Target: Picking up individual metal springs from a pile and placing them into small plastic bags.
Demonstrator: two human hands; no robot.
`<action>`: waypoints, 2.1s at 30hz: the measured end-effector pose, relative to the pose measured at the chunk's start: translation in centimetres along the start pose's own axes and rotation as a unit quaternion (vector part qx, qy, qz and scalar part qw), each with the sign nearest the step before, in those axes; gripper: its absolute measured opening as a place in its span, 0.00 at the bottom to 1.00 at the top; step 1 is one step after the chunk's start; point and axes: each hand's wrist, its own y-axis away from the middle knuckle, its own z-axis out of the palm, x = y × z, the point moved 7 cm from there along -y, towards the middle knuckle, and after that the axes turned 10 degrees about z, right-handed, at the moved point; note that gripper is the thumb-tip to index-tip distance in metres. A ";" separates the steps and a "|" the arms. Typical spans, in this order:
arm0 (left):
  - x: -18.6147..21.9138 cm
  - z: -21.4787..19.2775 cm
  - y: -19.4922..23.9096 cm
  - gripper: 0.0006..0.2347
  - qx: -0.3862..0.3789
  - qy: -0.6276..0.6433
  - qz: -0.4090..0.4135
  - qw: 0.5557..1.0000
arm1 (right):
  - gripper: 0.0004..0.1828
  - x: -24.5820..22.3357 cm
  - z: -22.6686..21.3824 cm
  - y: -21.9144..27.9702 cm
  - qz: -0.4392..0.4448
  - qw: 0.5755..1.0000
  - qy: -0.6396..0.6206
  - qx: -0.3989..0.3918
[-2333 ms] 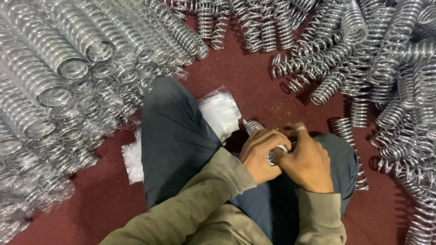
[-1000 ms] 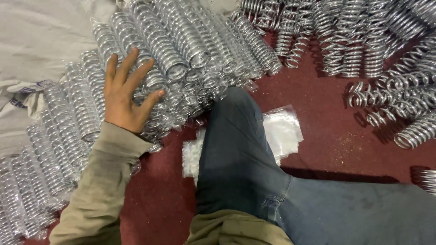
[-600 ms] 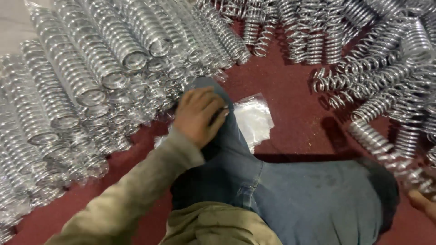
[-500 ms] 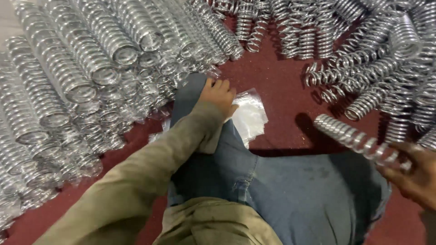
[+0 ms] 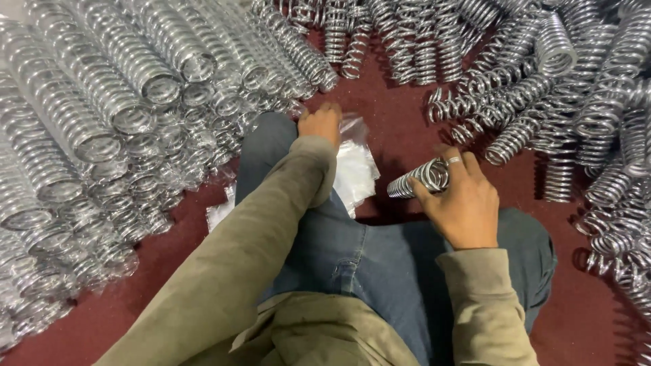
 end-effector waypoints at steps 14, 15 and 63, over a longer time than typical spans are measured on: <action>17.0 -16.4 19.3 0.11 -0.012 0.759 0.166 0.630 | 0.09 -2.8 -7.5 6.4 -0.053 0.920 -0.356 0.156; 18.5 -14.9 21.3 0.16 -0.172 0.905 0.060 0.385 | 0.13 -2.5 -7.4 7.4 -0.020 0.917 -0.364 0.161; 12.0 8.3 6.8 0.13 -0.200 0.405 -0.135 0.882 | 0.20 7.5 12.7 -2.1 0.206 0.866 -0.399 -0.221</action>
